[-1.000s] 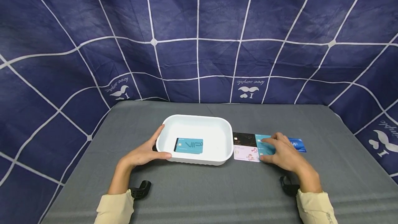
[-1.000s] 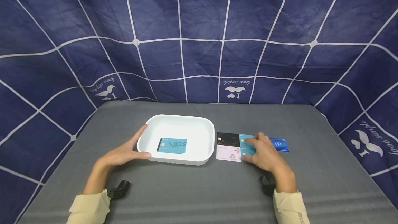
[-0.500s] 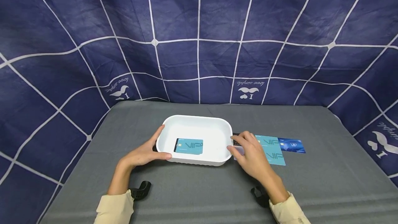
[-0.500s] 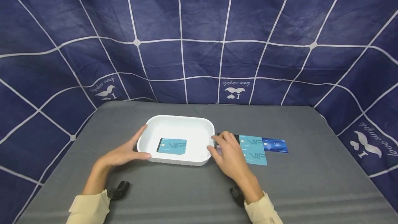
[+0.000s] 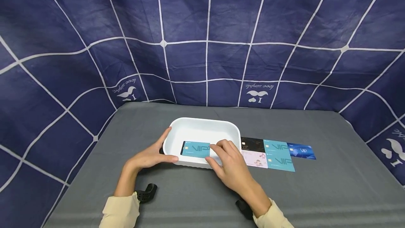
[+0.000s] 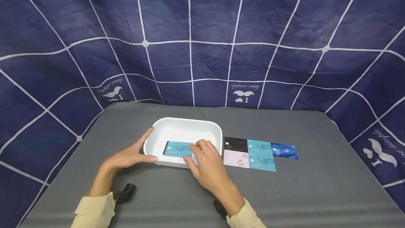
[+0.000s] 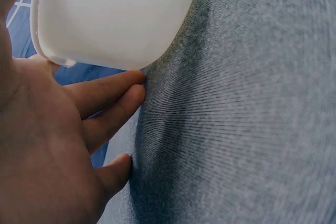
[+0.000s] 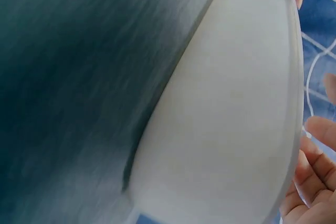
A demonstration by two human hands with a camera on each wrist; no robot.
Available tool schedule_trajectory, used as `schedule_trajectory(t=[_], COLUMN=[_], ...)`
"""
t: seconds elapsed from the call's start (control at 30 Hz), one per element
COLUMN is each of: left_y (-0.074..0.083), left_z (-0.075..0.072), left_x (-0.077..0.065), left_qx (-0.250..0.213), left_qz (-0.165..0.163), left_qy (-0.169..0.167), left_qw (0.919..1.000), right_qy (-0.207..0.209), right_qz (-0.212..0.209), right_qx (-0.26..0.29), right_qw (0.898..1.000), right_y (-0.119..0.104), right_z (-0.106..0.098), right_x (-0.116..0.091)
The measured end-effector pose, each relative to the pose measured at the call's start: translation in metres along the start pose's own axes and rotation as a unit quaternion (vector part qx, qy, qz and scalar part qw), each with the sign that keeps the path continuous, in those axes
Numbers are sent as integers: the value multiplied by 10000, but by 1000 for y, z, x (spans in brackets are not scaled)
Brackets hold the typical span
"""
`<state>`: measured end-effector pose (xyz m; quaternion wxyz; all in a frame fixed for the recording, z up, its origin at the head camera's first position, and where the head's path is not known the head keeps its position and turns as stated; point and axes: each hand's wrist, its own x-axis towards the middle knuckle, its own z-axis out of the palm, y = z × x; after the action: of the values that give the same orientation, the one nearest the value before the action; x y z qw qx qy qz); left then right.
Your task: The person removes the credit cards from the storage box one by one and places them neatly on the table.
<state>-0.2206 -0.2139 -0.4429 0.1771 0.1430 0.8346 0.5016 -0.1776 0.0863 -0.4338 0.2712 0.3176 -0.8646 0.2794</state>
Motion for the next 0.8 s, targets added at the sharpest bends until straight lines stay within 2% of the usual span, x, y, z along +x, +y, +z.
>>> schedule_trajectory(t=[0.17, 0.27, 0.4, 0.5, 0.63, 0.8], left_y=[0, -1, -2, -2, -3, -2], left_z=[2, 3, 3, 3, 3, 1], left_x=[2, 1, 0, 1, 2, 0], left_qx=[-32, -26, -60, -121, -191, -106], left_qz=[32, -48, -66, -62, -2, 3], left_qy=[-30, -35, -28, -37, -30, 28], left_qw=[10000, 10000, 10000, 9999, 9998, 9999], right_qy=[-35, -209, -766, -1357, -2059, -2578], right_qz=[150, 296, 426, 532, 841, 1078], right_qx=[110, 131, -241, -446, -174, 32], right_qw=[9998, 9993, 9959, 9883, 9748, 9602], right_y=[-8, -8, 3, 13, 21, 22], right_z=[12, 22, 40, 52, 59, 62], right_x=[14, 27, 45, 55, 59, 60])
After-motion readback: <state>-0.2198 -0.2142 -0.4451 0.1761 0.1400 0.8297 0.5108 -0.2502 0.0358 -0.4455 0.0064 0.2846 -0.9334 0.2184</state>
